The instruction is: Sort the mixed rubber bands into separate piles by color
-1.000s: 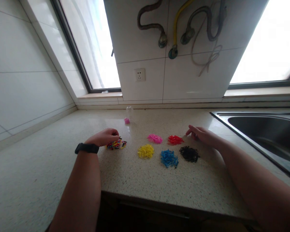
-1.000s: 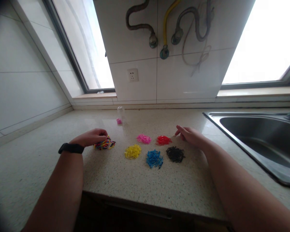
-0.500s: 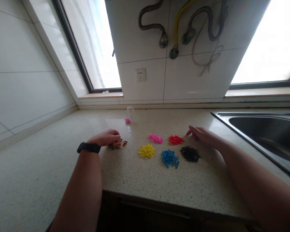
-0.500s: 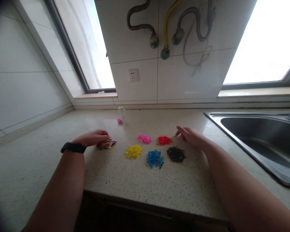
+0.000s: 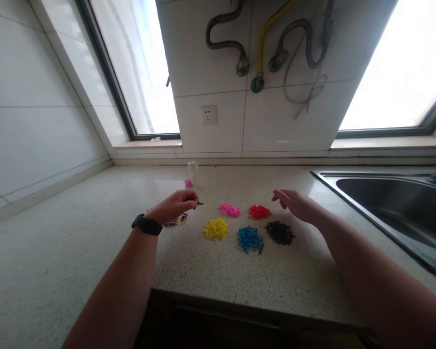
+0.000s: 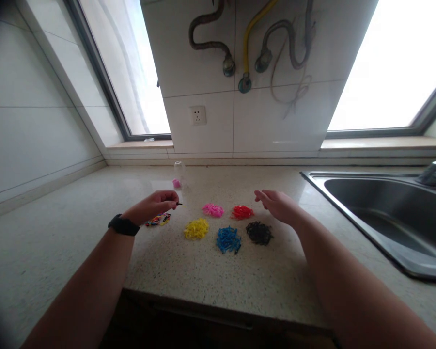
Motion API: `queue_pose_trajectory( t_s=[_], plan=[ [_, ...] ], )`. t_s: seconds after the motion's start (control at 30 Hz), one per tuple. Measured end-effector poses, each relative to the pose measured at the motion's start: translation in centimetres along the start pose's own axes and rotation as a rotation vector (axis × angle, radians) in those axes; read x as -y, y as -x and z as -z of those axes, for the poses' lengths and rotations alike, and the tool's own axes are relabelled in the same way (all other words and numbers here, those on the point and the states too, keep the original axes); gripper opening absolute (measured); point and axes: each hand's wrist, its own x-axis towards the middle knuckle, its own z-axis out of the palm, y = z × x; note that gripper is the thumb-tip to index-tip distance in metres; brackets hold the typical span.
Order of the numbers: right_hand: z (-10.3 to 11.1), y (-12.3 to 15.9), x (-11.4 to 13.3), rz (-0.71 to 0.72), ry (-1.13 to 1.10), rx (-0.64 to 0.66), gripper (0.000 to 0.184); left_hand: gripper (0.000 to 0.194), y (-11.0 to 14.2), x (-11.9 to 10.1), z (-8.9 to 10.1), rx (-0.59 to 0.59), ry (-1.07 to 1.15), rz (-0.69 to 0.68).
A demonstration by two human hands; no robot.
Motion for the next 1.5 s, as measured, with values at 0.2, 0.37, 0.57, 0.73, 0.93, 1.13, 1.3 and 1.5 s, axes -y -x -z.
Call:
queue_pose_trajectory(
  t_s=[0.2,0.37,0.57,0.73,0.93,1.13,1.3,1.5],
  plan=[
    [-1.0,1.7,4.8,0.236,-0.001,-0.078,0.044,0.024,-0.7,-2.2,-3.7,0.023,0.181,-0.063],
    [-3.5,3.3,8.3,0.358,-0.248,-0.010,0.035,0.024,-1.2,-2.5,-5.7,0.016,0.335,-0.074],
    [-5.1,4.9,11.3,0.436,-0.361,0.040,0.030,0.021,-1.7,-2.1,-6.8,0.021,0.483,-0.079],
    [-5.8,5.1,11.6,0.440,-0.382,0.018,0.029,0.022,-1.9,-2.5,-7.5,0.062,0.519,-0.079],
    [-5.9,5.0,11.3,0.450,-0.393,0.008,0.023,0.024,-1.9,-2.7,-7.8,0.070,0.514,-0.067],
    [-5.2,5.0,11.5,0.436,-0.384,-0.053,0.021,0.022,-2.0,-2.2,-7.7,0.055,0.563,-0.080],
    [-4.6,5.2,11.7,0.442,-0.442,-0.093,0.019,0.024,-2.0,-2.2,-7.7,0.058,0.596,-0.082],
    [-4.3,5.5,11.9,0.473,-0.516,-0.145,0.017,0.023,-2.0,-2.0,-7.6,0.065,0.623,-0.100]
  ],
)
